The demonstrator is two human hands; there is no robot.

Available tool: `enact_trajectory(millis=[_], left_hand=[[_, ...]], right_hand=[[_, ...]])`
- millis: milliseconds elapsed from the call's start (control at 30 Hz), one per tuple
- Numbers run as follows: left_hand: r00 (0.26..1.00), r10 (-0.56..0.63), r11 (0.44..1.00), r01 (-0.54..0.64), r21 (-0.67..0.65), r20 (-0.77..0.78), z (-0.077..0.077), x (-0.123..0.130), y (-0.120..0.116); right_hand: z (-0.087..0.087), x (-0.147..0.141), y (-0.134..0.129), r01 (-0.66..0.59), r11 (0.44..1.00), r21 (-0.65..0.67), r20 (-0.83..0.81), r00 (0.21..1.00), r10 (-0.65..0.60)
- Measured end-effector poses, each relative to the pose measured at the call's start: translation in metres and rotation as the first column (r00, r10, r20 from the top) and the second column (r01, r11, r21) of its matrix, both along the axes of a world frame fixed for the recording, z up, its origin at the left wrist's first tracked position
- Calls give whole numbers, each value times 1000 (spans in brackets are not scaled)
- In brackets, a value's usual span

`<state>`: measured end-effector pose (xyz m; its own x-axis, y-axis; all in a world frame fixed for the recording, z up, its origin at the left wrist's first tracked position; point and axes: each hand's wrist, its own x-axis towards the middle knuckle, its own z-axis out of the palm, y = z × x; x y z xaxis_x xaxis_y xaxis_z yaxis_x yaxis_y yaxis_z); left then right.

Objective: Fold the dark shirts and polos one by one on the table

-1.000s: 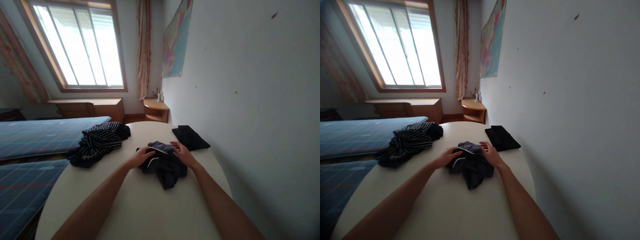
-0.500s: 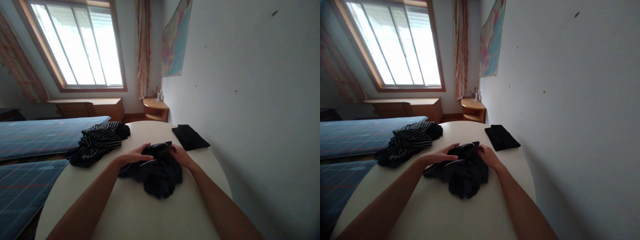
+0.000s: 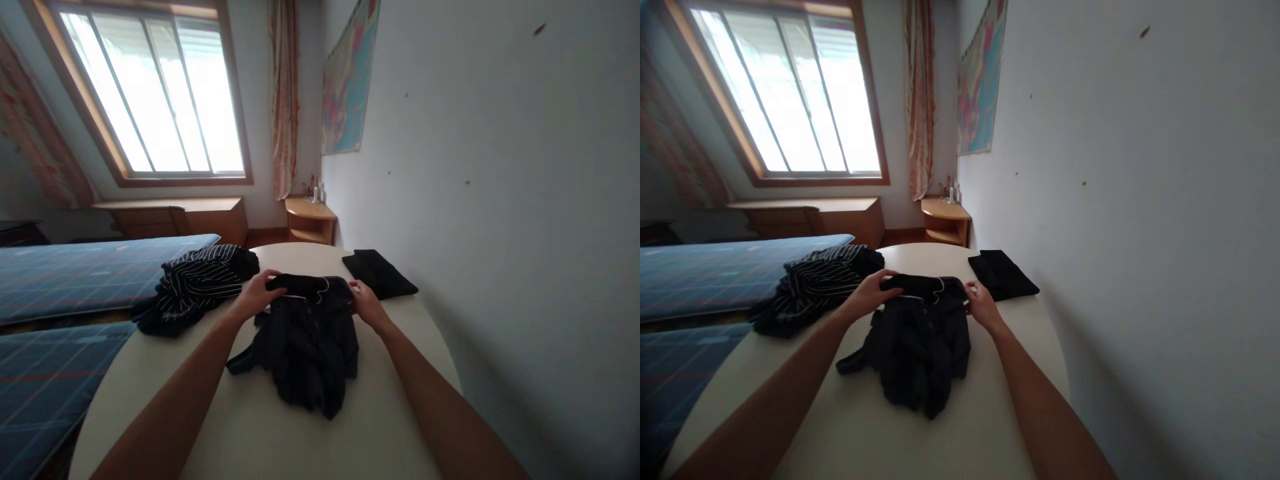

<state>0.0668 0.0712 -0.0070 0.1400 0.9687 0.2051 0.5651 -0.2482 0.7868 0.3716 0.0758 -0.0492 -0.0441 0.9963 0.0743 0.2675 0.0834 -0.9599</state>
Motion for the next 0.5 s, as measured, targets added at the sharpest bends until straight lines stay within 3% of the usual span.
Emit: enact_trajectory(millis=[67,133,233,333,433,500], left_hand=[[982,155,987,-149,58,-106,-12,-7,9],[958,191,981,-194,7,-214,-22,-12,12],[957,116,980,-154,-127,-264,-29,-17,8],[980,21,982,-58,-181,-196,-28,-18,3],[991,-30,981,5,-195,-127,-23,-19,4],[995,65,995,-70,-68,-79,-17,-19,9]], right_hand=[[4,-1,-3,48,999,-23,-3,999,-49],[8,-1,-9,32,999,24,117,993,-34],[13,0,-20,-95,991,91,389,920,53],[17,-2,-27,-258,959,120,557,817,150],[20,-2,-26,-342,928,146,556,805,209],[21,0,-20,-295,942,163,444,874,197]])
